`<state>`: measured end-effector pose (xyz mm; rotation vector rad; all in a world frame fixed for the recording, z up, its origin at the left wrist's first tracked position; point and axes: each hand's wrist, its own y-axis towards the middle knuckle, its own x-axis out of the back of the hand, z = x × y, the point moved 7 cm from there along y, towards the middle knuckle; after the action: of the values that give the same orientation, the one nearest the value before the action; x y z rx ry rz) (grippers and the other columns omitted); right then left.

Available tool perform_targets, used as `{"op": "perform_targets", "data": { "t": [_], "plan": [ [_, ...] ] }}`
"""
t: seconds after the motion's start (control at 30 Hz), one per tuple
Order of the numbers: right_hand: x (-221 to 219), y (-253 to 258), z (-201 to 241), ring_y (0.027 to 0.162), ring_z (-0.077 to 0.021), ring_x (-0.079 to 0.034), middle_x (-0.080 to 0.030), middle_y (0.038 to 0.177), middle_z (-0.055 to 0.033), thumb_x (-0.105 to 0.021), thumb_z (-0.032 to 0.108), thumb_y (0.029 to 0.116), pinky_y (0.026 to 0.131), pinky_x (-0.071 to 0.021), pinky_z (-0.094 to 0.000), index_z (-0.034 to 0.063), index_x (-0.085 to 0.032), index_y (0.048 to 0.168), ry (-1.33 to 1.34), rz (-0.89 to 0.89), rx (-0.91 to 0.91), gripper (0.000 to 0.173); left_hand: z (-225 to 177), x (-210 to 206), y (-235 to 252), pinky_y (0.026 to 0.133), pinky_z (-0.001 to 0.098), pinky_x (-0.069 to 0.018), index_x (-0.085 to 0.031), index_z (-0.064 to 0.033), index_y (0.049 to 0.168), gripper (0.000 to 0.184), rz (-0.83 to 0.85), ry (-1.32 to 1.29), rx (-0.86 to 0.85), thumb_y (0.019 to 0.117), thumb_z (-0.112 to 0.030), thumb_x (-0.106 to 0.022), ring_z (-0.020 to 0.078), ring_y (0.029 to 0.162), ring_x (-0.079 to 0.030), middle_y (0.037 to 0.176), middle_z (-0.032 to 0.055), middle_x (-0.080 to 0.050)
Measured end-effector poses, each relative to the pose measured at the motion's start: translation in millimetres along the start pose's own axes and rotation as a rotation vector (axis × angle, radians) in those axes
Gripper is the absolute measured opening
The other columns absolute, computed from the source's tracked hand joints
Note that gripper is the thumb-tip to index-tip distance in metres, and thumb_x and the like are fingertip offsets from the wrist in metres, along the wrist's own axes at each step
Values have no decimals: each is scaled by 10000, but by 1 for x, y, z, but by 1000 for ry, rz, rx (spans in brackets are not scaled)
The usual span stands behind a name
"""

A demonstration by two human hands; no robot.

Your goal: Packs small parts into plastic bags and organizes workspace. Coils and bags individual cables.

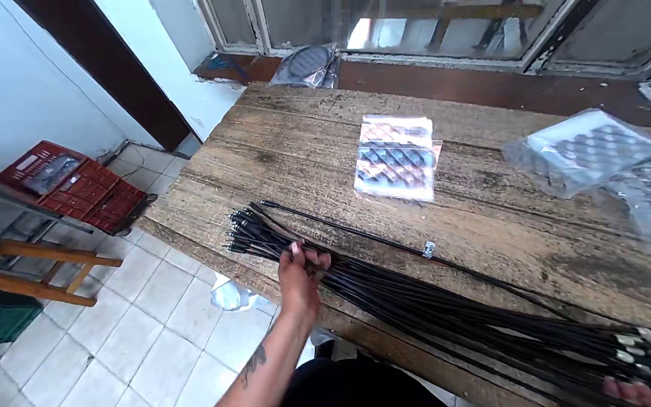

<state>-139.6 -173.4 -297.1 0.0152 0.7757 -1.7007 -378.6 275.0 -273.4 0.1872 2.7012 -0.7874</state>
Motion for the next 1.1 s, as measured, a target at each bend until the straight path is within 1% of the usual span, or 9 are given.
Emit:
{"op": "perform_targets", "data": {
  "t": [0.1, 0.17, 0.23, 0.4, 0.6, 0.73, 0.83, 1.0, 1.1],
  "plan": [
    [-58, -6, 14, 530, -49, -619, -637, 655, 65, -325, 130, 1107, 497, -551, -218, 119, -491, 1092, -289, 85, 114, 167, -21, -14, -1, 434, 194, -369, -548, -58, 1238, 250, 270, 263, 15, 1114, -167, -360, 37, 435, -372, 576, -63, -383],
    [-140, -39, 14, 433, -31, -521, -524, 603, 90, -292, 159, 1108, 388, -473, -217, 166, -295, 1464, -542, 290, 261, 356, -38, -29, -6, 421, 195, -328, -588, -92, 1338, 313, 622, 677, 79, 1108, -179, -395, 39, 438, -338, 591, -48, -382],
    [-214, -77, 0, 477, -94, -565, -582, 685, -4, -327, 194, 1121, 414, -510, -282, 90, -212, 1610, -844, 547, 451, 513, -32, -46, -23, 437, 202, -367, -612, -145, 1351, 316, 924, 1060, 123, 1106, -227, -431, 43, 452, -395, 612, -38, -454],
    [-287, -136, -56, 748, -243, -691, -722, 857, -74, -496, 154, 1046, 689, -577, -415, 97, -662, 1361, -1211, 1009, 1334, 360, -12, -77, -49, 489, 176, -362, -649, -194, 1339, 317, 1366, 1335, 45, 1091, -229, -455, 3, 510, -421, 663, -67, -492],
    [-229, -104, -91, 734, -239, -696, -723, 872, -74, -504, 573, 1015, 645, -593, -438, 106, -690, 1313, -1396, 1061, 1196, 584, 9, -24, -19, 560, 262, -555, -705, -72, 1184, 282, 735, 927, -195, 987, -268, -656, 76, 588, -626, 758, -10, -687],
    [-193, -112, -98, 969, -373, -679, -673, 1207, -217, -428, 1012, 641, 748, -556, -558, -9, -495, 1473, -1582, 1025, 1112, 1318, 53, -10, -33, 479, 189, -392, -570, -74, 1053, 223, 506, 560, -248, 1053, -280, -484, 8, 522, -431, 670, -96, -473],
    [-176, -112, -102, 1190, -469, -602, -500, 1448, -319, -589, 973, 543, 893, -534, -622, -43, -304, 1572, -1559, 1043, 815, 1474, 68, -58, -34, 485, 174, -364, -574, -46, 1031, 167, 320, 429, -157, 1036, -152, -445, 6, 505, -397, 641, -83, -430],
    [-156, -83, -101, 1366, -401, -502, -376, 1572, -302, -809, 670, 676, 1093, -456, -532, -85, -212, 1586, -1339, 754, 460, 1324, 88, -150, -12, 530, 237, -447, -634, -10, 1040, 381, 680, 734, -23, 1107, -274, -367, 72, 548, -498, 677, 0, -545],
    [-149, -57, -77, 1372, -470, -480, -377, 1559, -329, -806, 654, 682, 1088, -440, -597, -76, -274, 1572, -1452, 562, 558, 1268, 62, -209, 62, 837, 490, -573, -649, -39, 1264, 310, 1008, 1424, -287, 1081, -254, -521, 281, 887, -695, 992, 161, -710]
  ]
}}
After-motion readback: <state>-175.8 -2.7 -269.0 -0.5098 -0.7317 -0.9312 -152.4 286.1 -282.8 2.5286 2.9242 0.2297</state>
